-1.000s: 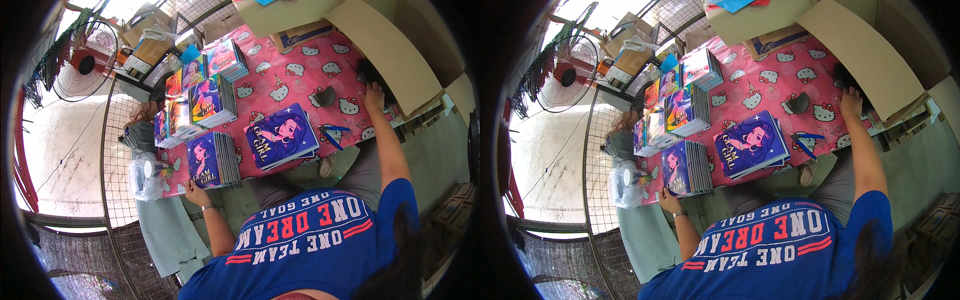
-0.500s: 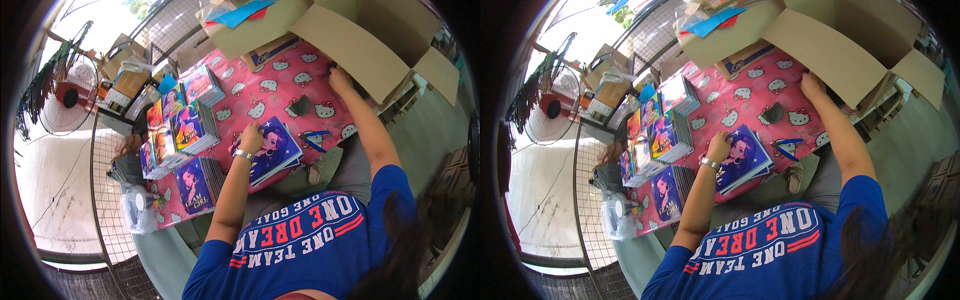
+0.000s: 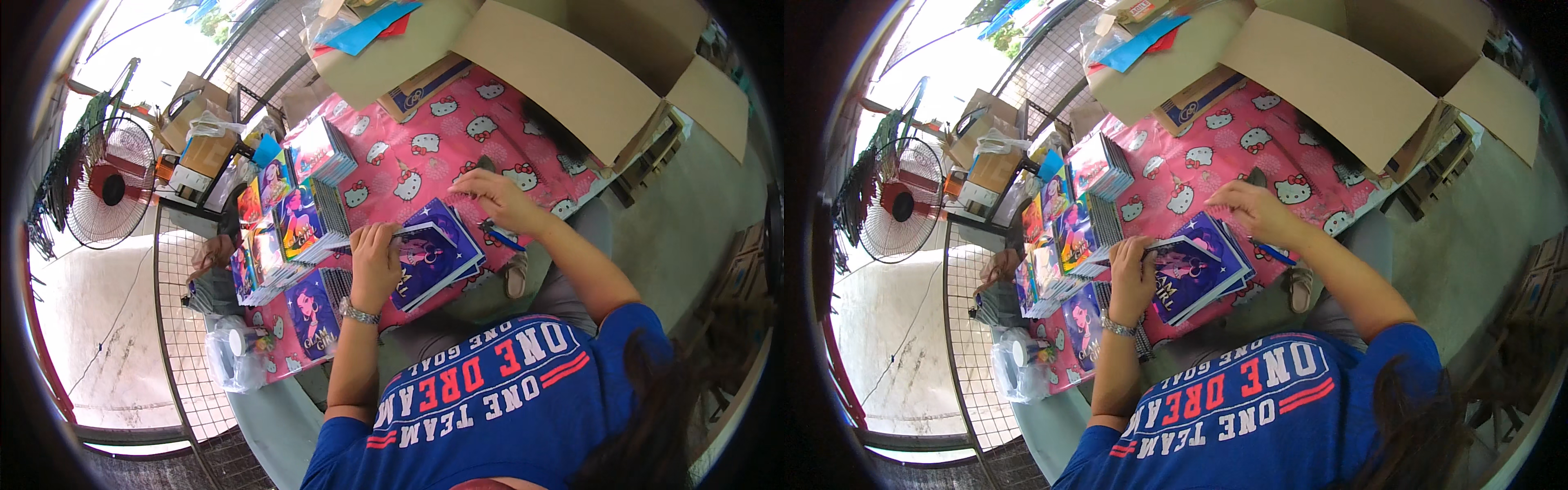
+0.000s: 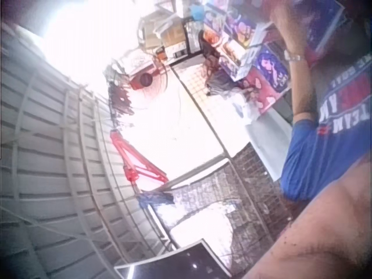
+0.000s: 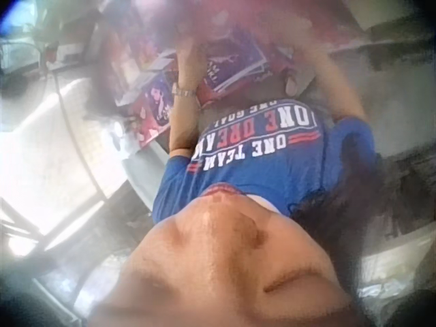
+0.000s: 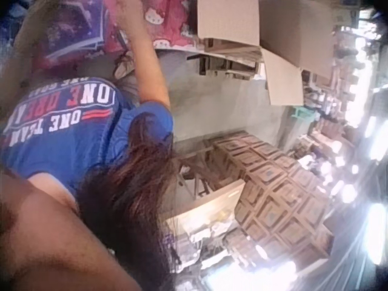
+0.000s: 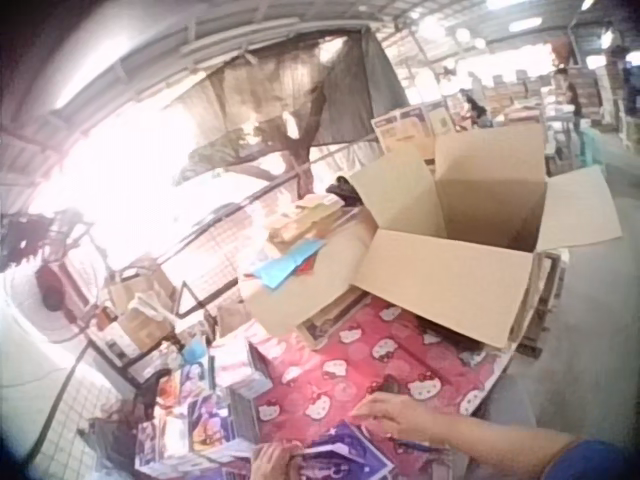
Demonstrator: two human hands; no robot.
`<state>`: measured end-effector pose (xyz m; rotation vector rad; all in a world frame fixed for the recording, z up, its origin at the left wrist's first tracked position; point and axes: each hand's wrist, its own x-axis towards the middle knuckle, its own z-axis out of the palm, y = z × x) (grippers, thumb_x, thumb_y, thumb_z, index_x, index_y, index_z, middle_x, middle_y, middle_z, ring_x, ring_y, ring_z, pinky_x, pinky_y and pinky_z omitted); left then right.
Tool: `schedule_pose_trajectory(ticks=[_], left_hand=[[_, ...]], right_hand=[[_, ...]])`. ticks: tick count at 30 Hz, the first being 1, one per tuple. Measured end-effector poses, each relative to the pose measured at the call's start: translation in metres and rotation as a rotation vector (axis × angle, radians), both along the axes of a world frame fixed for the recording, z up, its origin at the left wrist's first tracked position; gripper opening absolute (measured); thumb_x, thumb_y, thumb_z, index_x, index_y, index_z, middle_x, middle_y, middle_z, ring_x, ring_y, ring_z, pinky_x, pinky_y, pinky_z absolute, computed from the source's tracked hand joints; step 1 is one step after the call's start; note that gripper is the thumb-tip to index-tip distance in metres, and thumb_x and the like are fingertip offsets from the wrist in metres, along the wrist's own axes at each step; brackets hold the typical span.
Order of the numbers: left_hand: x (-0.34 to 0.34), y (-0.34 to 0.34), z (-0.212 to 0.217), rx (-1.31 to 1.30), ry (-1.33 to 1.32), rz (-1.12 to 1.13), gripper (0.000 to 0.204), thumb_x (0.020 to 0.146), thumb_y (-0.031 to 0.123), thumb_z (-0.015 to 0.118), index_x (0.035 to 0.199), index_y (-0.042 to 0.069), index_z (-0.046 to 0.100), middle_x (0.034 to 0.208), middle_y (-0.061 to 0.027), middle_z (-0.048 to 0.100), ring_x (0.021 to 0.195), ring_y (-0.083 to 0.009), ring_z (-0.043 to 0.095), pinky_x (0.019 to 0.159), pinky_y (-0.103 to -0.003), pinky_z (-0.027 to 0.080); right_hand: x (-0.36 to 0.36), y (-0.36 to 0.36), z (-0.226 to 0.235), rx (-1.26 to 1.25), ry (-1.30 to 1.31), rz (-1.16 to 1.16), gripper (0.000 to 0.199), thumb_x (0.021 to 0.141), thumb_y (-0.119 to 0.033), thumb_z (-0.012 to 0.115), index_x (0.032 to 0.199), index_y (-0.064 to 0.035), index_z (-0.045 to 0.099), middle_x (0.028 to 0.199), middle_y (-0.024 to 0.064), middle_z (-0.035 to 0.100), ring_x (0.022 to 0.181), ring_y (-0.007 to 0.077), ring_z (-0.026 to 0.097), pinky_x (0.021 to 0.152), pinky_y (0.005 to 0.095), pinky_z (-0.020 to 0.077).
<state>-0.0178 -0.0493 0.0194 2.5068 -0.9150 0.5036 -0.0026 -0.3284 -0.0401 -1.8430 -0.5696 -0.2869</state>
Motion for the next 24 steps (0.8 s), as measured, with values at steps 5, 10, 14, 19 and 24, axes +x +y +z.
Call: schedule_pose_trajectory(ticks=[5, 10, 14, 19, 24], left_hand=[[-0.008, -0.01, -0.004, -0.064, -0.041, 0.053, 0.024, 0.081, 0.01, 0.069, 0.104, 0.008, 0.065, 0.096, -0.0077, 0.066, 0.091, -0.0245, 0.06, 0.088, -0.039, 0.037], [-0.001, -0.019, 0.0, -0.126, 0.013, 0.069, 0.018, 0.078, 0.018, 0.076, 0.093, 0.01, 0.07, 0.088, -0.0026, 0.068, 0.086, -0.0201, 0.06, 0.086, -0.037, 0.033], [0.006, -0.02, 0.0, -0.136, 0.006, 0.076, 0.016, 0.078, 0.018, 0.077, 0.09, 0.01, 0.07, 0.085, -0.0015, 0.068, 0.085, -0.019, 0.06, 0.085, -0.037, 0.032], [0.009, -0.024, -0.001, -0.135, -0.006, 0.076, 0.016, 0.077, 0.017, 0.077, 0.09, 0.011, 0.069, 0.085, -0.0019, 0.067, 0.084, -0.0192, 0.06, 0.085, -0.036, 0.032], [0.012, -0.027, -0.003, -0.129, -0.032, 0.067, 0.017, 0.078, 0.016, 0.075, 0.092, 0.01, 0.067, 0.085, -0.0028, 0.066, 0.086, -0.0213, 0.059, 0.087, -0.038, 0.033]], right_hand=[[-0.015, 0.013, 0.024, -0.222, -0.098, -0.047, 0.027, 0.088, -0.018, 0.066, 0.113, -0.0228, 0.073, 0.105, -0.0024, 0.063, 0.106, 0.0176, 0.053, 0.094, 0.0433, 0.0295], [-0.01, 0.01, 0.029, -0.203, -0.19, -0.08, 0.019, 0.087, -0.02, 0.071, 0.105, -0.0215, 0.075, 0.101, -0.0018, 0.062, 0.096, 0.0166, 0.054, 0.091, 0.0415, 0.0314], [-0.011, 0.015, 0.036, -0.015, -0.067, 0.073, 0.021, 0.089, -0.009, 0.067, 0.109, -0.0129, 0.072, 0.095, 0.0032, 0.058, 0.089, 0.0187, 0.056, 0.084, 0.0354, 0.0413], [-0.016, 0.022, 0.037, 0.015, 0.014, 0.079, 0.026, 0.09, 0.0, 0.06, 0.114, -0.0062, 0.068, 0.093, 0.0074, 0.055, 0.084, 0.0211, 0.058, 0.077, 0.0314, 0.0485], [-0.021, 0.023, 0.025, 0.025, -0.082, 0.068, 0.026, 0.091, 0.001, 0.057, 0.114, -0.0051, 0.067, 0.093, 0.0111, 0.056, 0.083, 0.0237, 0.061, 0.079, 0.0335, 0.05]])
